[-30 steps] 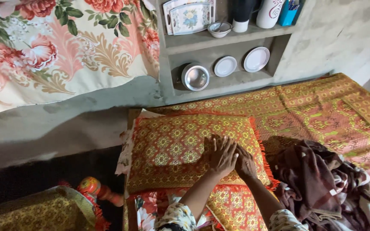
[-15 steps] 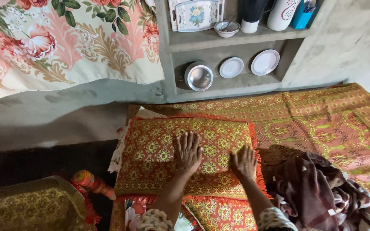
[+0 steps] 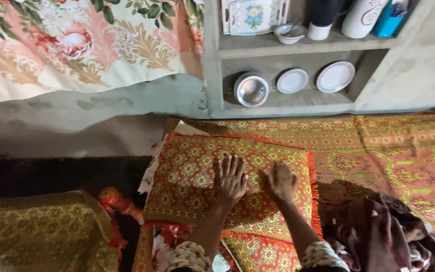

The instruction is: The person inserts a pillow into a pillowcase by hand, pats it down, and carries it to another bed, placing it down and smoothing the bedspread by hand.

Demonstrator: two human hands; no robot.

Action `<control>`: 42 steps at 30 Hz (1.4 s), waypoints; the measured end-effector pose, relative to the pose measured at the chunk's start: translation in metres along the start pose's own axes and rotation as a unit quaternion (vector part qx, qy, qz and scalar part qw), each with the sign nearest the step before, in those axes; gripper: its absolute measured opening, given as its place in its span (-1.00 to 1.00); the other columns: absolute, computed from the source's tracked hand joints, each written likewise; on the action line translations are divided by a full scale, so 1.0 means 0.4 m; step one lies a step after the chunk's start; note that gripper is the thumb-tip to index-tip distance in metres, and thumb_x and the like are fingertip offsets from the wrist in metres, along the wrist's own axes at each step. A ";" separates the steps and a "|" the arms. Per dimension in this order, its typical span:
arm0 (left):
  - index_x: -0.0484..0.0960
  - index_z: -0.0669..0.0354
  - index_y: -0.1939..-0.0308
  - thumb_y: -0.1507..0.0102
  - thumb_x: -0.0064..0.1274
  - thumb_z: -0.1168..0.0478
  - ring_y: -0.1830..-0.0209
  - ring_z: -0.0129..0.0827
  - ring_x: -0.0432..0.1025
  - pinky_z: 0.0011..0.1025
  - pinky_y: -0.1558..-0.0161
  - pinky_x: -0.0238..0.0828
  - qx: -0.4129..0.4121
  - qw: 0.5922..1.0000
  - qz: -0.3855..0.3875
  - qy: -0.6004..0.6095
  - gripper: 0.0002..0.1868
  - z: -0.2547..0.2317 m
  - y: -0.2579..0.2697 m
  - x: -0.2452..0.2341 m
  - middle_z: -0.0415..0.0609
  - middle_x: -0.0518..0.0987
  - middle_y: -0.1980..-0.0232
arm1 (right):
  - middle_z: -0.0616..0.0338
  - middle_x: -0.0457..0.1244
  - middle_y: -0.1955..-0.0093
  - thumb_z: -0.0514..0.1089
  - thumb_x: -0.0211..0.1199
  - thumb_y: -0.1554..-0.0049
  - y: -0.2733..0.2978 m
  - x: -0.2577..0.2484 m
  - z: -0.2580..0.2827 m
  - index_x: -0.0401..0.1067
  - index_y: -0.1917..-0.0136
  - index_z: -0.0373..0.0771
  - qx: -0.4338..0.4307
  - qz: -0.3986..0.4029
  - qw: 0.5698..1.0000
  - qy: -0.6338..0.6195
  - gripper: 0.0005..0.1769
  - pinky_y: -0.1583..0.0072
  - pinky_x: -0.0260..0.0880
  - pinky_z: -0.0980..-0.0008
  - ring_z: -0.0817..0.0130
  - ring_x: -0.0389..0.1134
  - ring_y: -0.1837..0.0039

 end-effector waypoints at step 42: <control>-0.01 0.09 -0.65 -0.54 -0.43 -0.02 -0.75 -0.06 -0.14 0.15 -0.64 -0.52 -0.025 0.992 -0.112 0.057 -0.38 0.233 0.234 -0.172 0.04 -0.05 -0.72 | 0.22 -0.30 -0.74 0.29 -0.40 -0.32 -0.172 0.005 0.421 -0.25 -0.69 0.32 -0.007 0.234 0.966 -0.111 -0.30 -0.61 -0.49 -0.16 0.19 -0.29 -0.72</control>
Point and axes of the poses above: each hand's wrist, its own y-axis away from the middle knuckle, its own x-axis out of the palm, z = x × y, the point moved 7 cm from there along -y, towards the middle knuckle
